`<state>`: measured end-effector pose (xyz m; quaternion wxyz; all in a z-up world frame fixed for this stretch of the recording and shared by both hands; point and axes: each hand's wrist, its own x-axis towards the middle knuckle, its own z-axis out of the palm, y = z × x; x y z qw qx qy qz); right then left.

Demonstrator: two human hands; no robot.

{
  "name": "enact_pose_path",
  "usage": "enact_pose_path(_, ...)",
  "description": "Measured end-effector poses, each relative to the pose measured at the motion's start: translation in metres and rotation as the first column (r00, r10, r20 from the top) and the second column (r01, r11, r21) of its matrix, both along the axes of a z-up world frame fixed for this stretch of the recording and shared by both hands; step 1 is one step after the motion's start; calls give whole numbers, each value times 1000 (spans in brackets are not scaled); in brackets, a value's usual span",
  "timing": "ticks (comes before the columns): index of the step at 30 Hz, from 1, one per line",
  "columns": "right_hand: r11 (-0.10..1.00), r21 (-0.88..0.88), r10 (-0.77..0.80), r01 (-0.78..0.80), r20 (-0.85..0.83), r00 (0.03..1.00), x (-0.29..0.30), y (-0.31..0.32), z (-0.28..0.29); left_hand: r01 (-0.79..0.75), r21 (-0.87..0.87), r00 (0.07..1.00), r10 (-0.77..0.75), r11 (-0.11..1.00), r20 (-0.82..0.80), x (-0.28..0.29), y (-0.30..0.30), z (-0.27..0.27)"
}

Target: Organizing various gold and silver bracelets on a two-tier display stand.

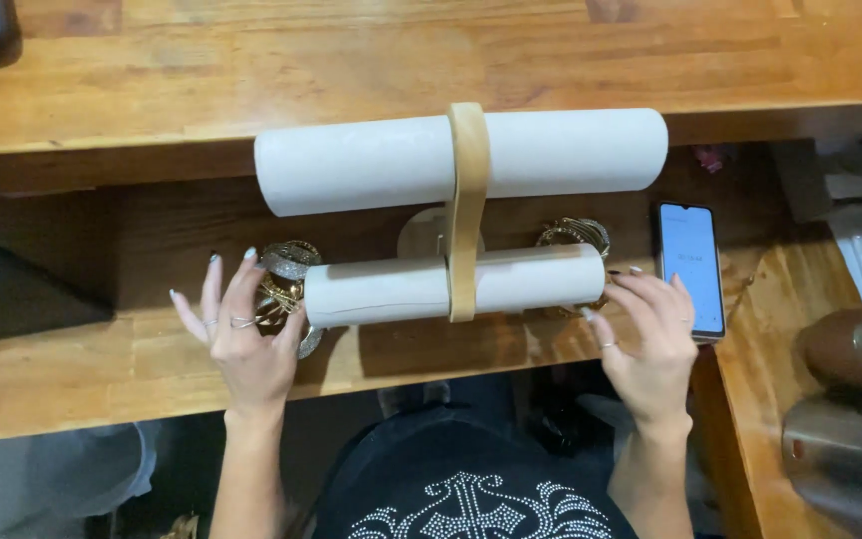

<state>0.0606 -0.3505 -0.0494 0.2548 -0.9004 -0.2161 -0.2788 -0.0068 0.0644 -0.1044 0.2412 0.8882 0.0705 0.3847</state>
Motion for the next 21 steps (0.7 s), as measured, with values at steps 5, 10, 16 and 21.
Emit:
enact_pose_path(5,950,-313,-10,-19,-92,996,6,2,-19,-70,-20,995,68,997,-68,0,4,-7)
enact_pose_path(10,995,-94,17,-41,-249,968,7,-10,-3,-74,-69,995,68,995,-79,-5,-4,8)
enact_pose_path(16,631,773,55,67,-130,990,31,-33,37,76,-38,983,-68,996,170,-3,-22,71)
enact_pose_path(21,418,908,237,-45,-61,970,77,5,99,502,-375,861,-408,780,305,25,-24,109)
